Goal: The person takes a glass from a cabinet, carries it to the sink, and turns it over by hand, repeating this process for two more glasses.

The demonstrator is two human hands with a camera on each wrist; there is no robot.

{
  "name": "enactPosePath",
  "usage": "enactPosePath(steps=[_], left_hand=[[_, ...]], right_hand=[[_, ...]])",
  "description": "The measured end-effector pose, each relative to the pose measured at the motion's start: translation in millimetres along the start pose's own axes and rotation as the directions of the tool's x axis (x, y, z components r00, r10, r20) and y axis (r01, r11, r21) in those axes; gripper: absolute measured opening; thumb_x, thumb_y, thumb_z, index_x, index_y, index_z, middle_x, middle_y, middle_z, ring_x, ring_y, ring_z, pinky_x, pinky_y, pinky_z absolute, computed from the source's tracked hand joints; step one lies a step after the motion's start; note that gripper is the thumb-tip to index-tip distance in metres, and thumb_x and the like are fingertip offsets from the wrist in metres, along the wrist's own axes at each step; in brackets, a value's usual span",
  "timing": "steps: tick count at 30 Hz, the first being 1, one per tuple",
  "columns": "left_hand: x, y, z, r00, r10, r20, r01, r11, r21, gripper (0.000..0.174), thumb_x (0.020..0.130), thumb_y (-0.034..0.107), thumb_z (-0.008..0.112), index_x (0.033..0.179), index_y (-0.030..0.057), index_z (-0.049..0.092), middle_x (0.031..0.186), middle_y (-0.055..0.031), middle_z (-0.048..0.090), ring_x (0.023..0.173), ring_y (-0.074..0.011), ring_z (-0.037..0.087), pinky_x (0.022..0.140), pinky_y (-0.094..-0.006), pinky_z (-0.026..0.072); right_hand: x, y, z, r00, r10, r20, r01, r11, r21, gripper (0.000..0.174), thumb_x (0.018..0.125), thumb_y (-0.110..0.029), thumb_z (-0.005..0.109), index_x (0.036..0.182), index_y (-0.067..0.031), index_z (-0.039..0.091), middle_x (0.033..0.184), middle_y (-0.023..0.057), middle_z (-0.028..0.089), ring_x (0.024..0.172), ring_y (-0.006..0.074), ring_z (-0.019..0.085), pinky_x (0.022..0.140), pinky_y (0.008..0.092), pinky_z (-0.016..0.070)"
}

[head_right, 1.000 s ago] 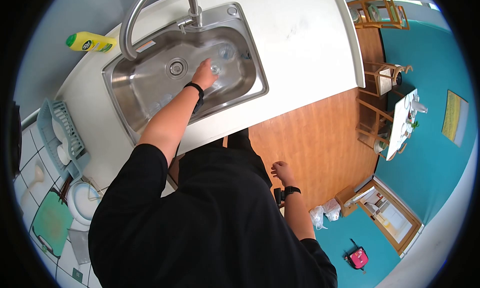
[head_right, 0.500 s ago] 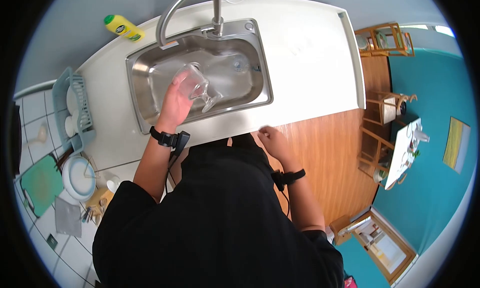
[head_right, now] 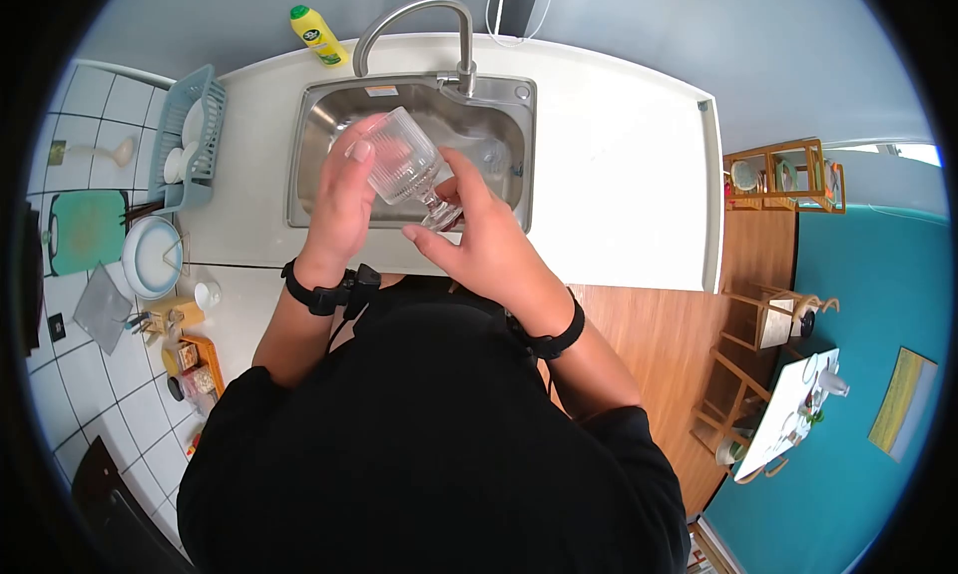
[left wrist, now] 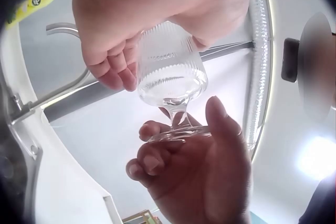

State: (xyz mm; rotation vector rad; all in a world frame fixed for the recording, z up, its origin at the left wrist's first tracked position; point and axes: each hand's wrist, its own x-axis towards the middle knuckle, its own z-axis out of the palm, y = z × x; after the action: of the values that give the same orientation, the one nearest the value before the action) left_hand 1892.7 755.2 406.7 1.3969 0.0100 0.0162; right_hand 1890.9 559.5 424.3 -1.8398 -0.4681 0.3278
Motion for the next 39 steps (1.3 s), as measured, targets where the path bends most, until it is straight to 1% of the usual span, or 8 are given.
enactPosePath(steps=[3,9,14,29,33,35,37,39], left_hand=[[-7.7,5.6,16.9,1.000,0.009,-0.007,-0.010,0.994,-0.111,0.060,0.100,0.042,0.050,0.140,-0.0013,0.042,0.129,-0.0144,0.057,0.116,-0.0235,0.058,0.102,-0.0403,0.0451],[-22.2,44.2,40.6,0.990,0.135,0.043,-0.122,0.966,-0.226,0.074,0.093,0.049,0.059,0.143,-0.0006,0.038,0.132,-0.0193,0.054,0.125,-0.0328,0.054,0.105,-0.0440,0.0442],[-28.7,67.7,52.5,0.981,0.179,0.082,-0.150,0.949,-0.277,0.081,0.089,0.050,0.064,0.145,-0.0006,0.033,0.135,-0.0219,0.051,0.127,-0.0372,0.052,0.104,-0.0474,0.0449],[-22.3,64.8,65.1,0.943,0.307,0.128,-0.234,0.886,-0.401,0.082,0.089,0.047,0.066,0.144,-0.0007,0.031,0.131,-0.0204,0.052,0.124,-0.0353,0.054,0.106,-0.0487,0.0451],[-20.6,61.9,58.8,0.970,0.240,0.046,-0.197,0.879,-0.434,0.073,0.091,0.044,0.065,0.141,0.0000,0.034,0.129,-0.0200,0.053,0.121,-0.0338,0.056,0.104,-0.0480,0.0466],[-20.0,61.7,56.4,0.975,0.222,0.012,-0.194,0.880,-0.434,0.067,0.092,0.040,0.064,0.139,0.0002,0.037,0.129,-0.0198,0.054,0.121,-0.0336,0.057,0.103,-0.0472,0.0473],[-18.6,60.8,55.4,0.979,0.202,-0.020,-0.191,0.880,-0.434,0.061,0.094,0.036,0.063,0.137,0.0005,0.039,0.128,-0.0195,0.055,0.120,-0.0334,0.057,0.102,-0.0465,0.0480],[-16.3,58.9,56.2,0.984,0.159,-0.085,-0.180,0.896,-0.405,0.051,0.095,0.028,0.062,0.134,0.0011,0.043,0.126,-0.0190,0.056,0.120,-0.0335,0.057,0.100,-0.0451,0.0485]], right_hand=[[-10.4,-0.2,-14.2,0.998,-0.064,-0.007,0.063,0.995,-0.076,0.080,0.081,-0.021,0.079,0.143,0.0009,0.034,0.106,0.0201,0.062,0.088,0.0263,0.064,0.076,0.0329,0.0520],[-26.2,-7.8,-28.2,0.987,-0.139,0.078,0.093,0.900,0.427,0.076,0.085,-0.015,0.075,0.147,-0.0015,0.033,0.108,0.0125,0.062,0.097,0.0205,0.062,0.080,0.0326,0.0508],[-24.8,-4.5,-32.0,0.910,-0.228,0.347,-0.208,0.473,0.856,0.063,0.094,-0.019,0.062,0.148,-0.0030,0.032,0.111,0.0155,0.062,0.101,0.0217,0.063,0.084,0.0348,0.0534],[-28.6,5.5,-27.8,0.730,-0.472,0.494,-0.602,-0.104,0.791,0.081,0.098,-0.067,0.019,0.144,-0.0009,0.030,0.117,0.0358,0.059,0.081,0.0452,0.069,0.069,0.0441,0.0573],[-24.0,-1.4,-34.6,0.744,-0.325,0.584,-0.572,0.141,0.808,0.079,0.099,-0.065,0.023,0.143,-0.0006,0.033,0.116,0.0328,0.060,0.082,0.0414,0.069,0.069,0.0418,0.0570],[-22.5,-4.8,-37.4,0.904,-0.127,0.408,-0.255,0.605,0.754,0.075,0.100,-0.063,0.028,0.141,-0.0004,0.038,0.116,0.0281,0.060,0.086,0.0351,0.068,0.072,0.0371,0.0558],[-24.5,-5.2,-39.2,0.954,-0.118,0.277,-0.138,0.647,0.750,0.066,0.098,-0.053,0.050,0.137,-0.0004,0.043,0.118,0.0215,0.061,0.091,0.0286,0.066,0.074,0.0350,0.0536],[-24.1,-6.9,-41.5,0.908,-0.419,-0.015,0.419,0.906,0.052,0.066,0.088,-0.038,0.071,0.135,-0.0004,0.045,0.120,0.0171,0.061,0.092,0.0264,0.065,0.075,0.0353,0.0521]])
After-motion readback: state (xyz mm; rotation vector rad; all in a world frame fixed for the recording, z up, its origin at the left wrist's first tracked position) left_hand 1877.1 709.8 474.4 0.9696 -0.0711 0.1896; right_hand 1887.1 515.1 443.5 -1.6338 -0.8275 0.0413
